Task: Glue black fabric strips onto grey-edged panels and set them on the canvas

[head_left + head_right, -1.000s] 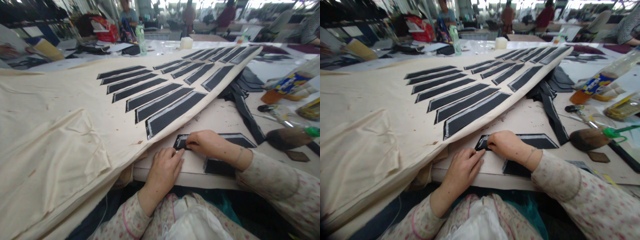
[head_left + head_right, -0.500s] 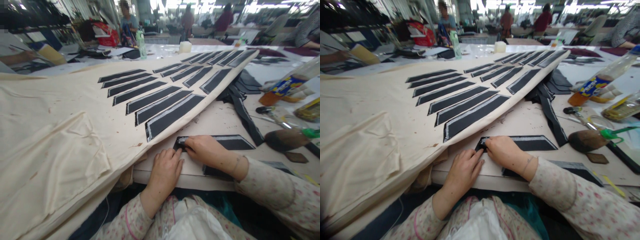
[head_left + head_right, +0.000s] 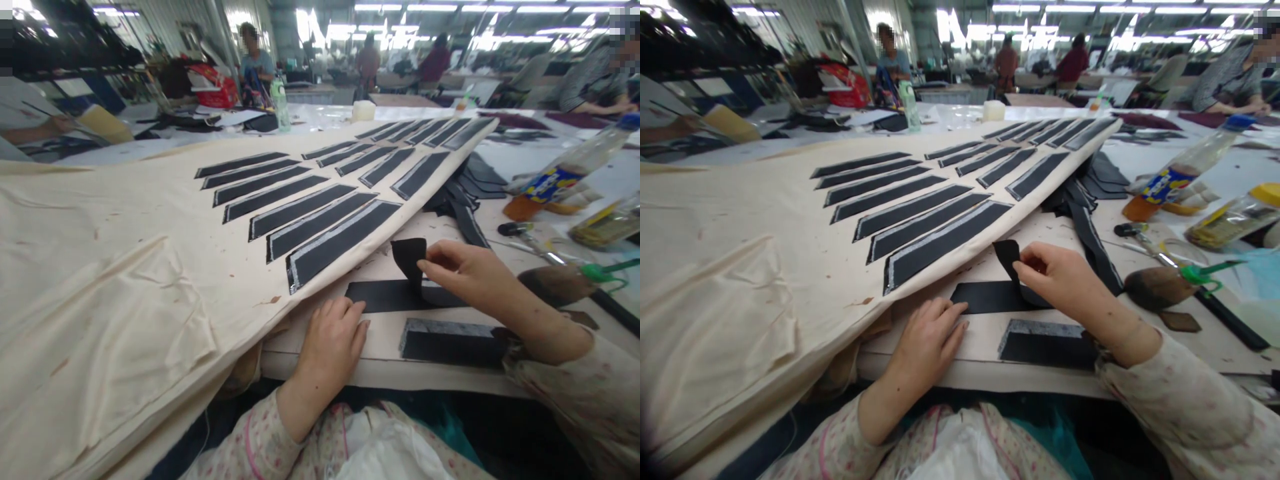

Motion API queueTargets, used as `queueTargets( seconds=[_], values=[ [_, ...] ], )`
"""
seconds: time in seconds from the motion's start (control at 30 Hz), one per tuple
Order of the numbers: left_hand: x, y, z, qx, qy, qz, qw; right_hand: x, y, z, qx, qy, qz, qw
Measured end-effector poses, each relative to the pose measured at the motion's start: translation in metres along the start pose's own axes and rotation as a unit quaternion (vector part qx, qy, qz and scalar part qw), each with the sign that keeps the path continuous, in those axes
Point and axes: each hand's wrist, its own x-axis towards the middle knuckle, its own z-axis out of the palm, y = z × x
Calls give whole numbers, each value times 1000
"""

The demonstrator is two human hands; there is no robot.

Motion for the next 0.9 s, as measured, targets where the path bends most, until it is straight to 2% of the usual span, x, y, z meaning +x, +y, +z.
queueTargets(
  seconds=[0.1,0.23,0.3,0.4,0.5,0.6,0.67,0.73,0.8,0.9],
  values=[
    [9,9,1,-173,1,5,985,-8,-16,-7,5,11,-7,1000],
    [24,23,7,-367,-51,-39,928,-20,-45,7,-62,12,-80,995],
    [28,26,13,-397,-36,-53,916,-26,-55,19,-86,25,-138,986],
    [30,21,22,-383,25,-70,921,-31,-63,35,-99,33,-201,974],
    [28,13,29,-390,35,-93,915,-34,-65,40,-88,8,-239,967],
    [25,13,27,-385,35,-139,912,-34,-54,27,-34,-7,-250,968],
    [23,17,22,-356,47,-158,920,-29,-36,9,9,-14,-221,975],
    [20,23,19,-318,77,-140,934,-20,-12,-12,37,-42,-180,982],
    [17,26,18,-279,122,-85,949,-9,12,-28,59,-120,-144,981],
    [12,25,23,-231,182,-8,956,6,34,-36,90,-270,-103,953]
  ],
)
